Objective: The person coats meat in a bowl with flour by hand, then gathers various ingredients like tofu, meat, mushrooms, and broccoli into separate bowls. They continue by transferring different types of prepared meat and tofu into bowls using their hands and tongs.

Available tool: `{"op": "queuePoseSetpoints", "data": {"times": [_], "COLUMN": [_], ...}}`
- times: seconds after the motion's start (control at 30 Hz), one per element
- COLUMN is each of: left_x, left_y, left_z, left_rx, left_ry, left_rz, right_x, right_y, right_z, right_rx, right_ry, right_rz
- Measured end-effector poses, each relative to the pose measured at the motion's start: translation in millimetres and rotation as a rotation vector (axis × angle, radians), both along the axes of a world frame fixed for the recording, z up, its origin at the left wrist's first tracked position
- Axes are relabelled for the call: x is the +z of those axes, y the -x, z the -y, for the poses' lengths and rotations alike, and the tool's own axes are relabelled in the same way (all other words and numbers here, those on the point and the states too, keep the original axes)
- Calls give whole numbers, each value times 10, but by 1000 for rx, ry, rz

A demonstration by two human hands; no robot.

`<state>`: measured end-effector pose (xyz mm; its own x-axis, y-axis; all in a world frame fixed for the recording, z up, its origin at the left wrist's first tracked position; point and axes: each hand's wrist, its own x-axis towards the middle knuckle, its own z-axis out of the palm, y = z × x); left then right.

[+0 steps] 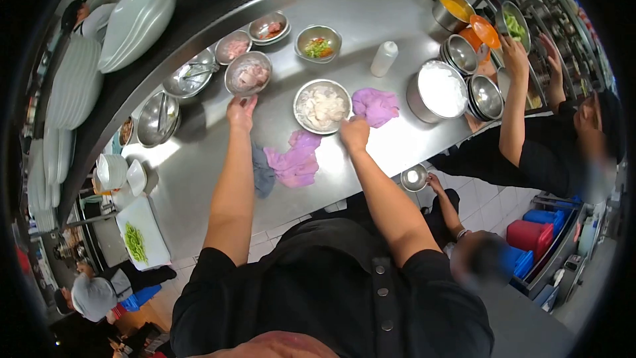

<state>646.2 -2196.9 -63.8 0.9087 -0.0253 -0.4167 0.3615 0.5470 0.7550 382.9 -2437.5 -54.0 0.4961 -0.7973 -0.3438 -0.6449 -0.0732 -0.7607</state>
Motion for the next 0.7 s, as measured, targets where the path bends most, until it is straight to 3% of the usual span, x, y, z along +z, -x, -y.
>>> {"op": "queuePoseSetpoints", "data": {"times": [0.1, 0.17, 0.33, 0.43, 0.53, 0.7], "left_x": [248, 402, 839, 1211, 1570, 1504], "left_y": [146, 301, 783, 993, 1008, 883], "left_z": [166, 215, 622, 919, 1183, 1870], "left_rx": [12, 2, -173, -256, -297, -476], "left_ry": [-290, -450, -538, -529, -437, -418], "left_rz": [-44, -36, 172, 370, 453, 448], "right_x": [-506, -495, 161, 809, 1066, 1654], "right_y": [-140, -166, 158, 479, 679, 898], "right_z": [113, 90, 164, 356, 547, 901], "right_rx": [2, -96, -125, -24, -18, -108], "right_ry": [-64, -176, -25, -187, -283, -425], "right_rz": [70, 163, 231, 343, 322, 529]}}
